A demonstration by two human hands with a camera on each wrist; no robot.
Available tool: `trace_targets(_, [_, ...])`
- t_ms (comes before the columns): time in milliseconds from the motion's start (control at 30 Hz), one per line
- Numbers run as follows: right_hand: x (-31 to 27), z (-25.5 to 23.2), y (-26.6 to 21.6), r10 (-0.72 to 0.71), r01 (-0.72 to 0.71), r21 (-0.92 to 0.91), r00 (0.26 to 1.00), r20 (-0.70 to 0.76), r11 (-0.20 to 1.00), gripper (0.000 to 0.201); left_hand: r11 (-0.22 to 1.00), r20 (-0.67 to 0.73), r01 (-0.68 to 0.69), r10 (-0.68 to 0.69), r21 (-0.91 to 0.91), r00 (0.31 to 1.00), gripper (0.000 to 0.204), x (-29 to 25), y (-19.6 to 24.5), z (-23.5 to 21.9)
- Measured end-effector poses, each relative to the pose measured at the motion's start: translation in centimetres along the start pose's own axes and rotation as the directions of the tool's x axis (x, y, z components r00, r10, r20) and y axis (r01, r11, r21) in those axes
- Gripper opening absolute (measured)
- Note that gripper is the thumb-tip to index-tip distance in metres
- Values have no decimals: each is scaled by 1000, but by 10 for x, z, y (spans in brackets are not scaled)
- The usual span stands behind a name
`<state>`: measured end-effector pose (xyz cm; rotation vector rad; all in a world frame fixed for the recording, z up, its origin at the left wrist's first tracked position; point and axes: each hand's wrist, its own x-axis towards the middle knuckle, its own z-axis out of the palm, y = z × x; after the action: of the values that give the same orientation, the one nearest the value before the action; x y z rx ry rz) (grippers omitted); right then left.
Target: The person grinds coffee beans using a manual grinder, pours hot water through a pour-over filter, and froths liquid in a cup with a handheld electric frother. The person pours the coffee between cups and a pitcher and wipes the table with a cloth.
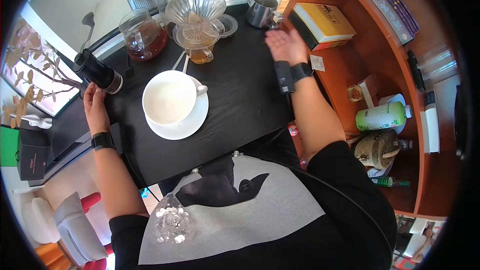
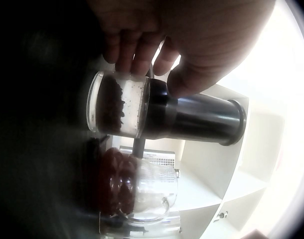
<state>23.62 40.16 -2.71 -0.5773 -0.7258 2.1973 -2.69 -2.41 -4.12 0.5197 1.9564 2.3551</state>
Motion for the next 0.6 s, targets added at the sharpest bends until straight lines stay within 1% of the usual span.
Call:
trace_targets(67, [8, -33, -25, -116, 114, -28, 989, -93, 993, 63, 1000, 9, 8, -7, -18, 1000, 34, 0, 0, 0])
trace_targets(133, [-2, -56, -52, -237, 217, -116, 951, -200, 969, 61, 1000, 5, 7, -7, -19, 1000, 34, 0, -1, 0])
trace_targets(200, [-13, -85, -77, -244, 212, -139, 924, -295, 967, 60, 1000, 0, 2, -2, -19, 1000, 34, -1, 0, 0])
trace_targets(267, [-30, -93, -87, -275, 222, -186, 898, -343, 957, 57, 1000, 21, 22, -21, -14, 1000, 35, -2, 3, 2])
trace_targets(300, [-44, -80, -85, -338, 254, -274, 884, -324, 928, 52, 1000, 21, 15, -15, -12, 1000, 35, -1, 3, 0])
trace_targets(333, [-57, -67, -81, -339, 258, -269, 882, -326, 928, 52, 1000, 18, 9, -8, -13, 1000, 35, 0, 0, -2])
trace_targets(367, [-71, -55, -76, -399, 297, -545, 914, -76, 784, 47, 1000, 21, 3, -3, -14, 1000, 36, 1, -2, -3])
trace_targets(400, [-87, -41, -72, -369, 367, -748, 913, 176, 553, 42, 1000, 39, 0, 0, -12, 999, 36, 3, -4, -5])
trace_targets(433, [-106, -20, -67, -321, 431, -812, 892, 317, 393, 37, 997, 14, 10, -9, -73, 1000, 36, 4, -4, -8])
trace_targets(467, [-121, 1, -63, -245, 495, -840, 862, 443, 224, 33, 991, -11, 19, -21, -135, 1000, 36, 3, -2, -7])
trace_targets(500, [-130, 13, -64, -194, 664, -745, 725, 661, -57, 33, 996, -64, 10, -15, -84, 998, 36, -6, 13, 2])
trace_targets(533, [-135, 24, -65, -70, 773, -549, 558, 827, -316, 33, 997, -53, 3, -7, -80, 999, 36, -10, 25, 6])
trace_targets(567, [-139, 35, -66, -81, 774, -549, 555, 828, -314, 33, 998, -104, -69, 68, -5, 992, 36, -13, 36, 8])
trace_targets(600, [-143, 46, -67, 24, 840, -391, 431, 902, -377, 32, 988, -152, -134, 144, 75, 978, 36, -18, 55, 17])
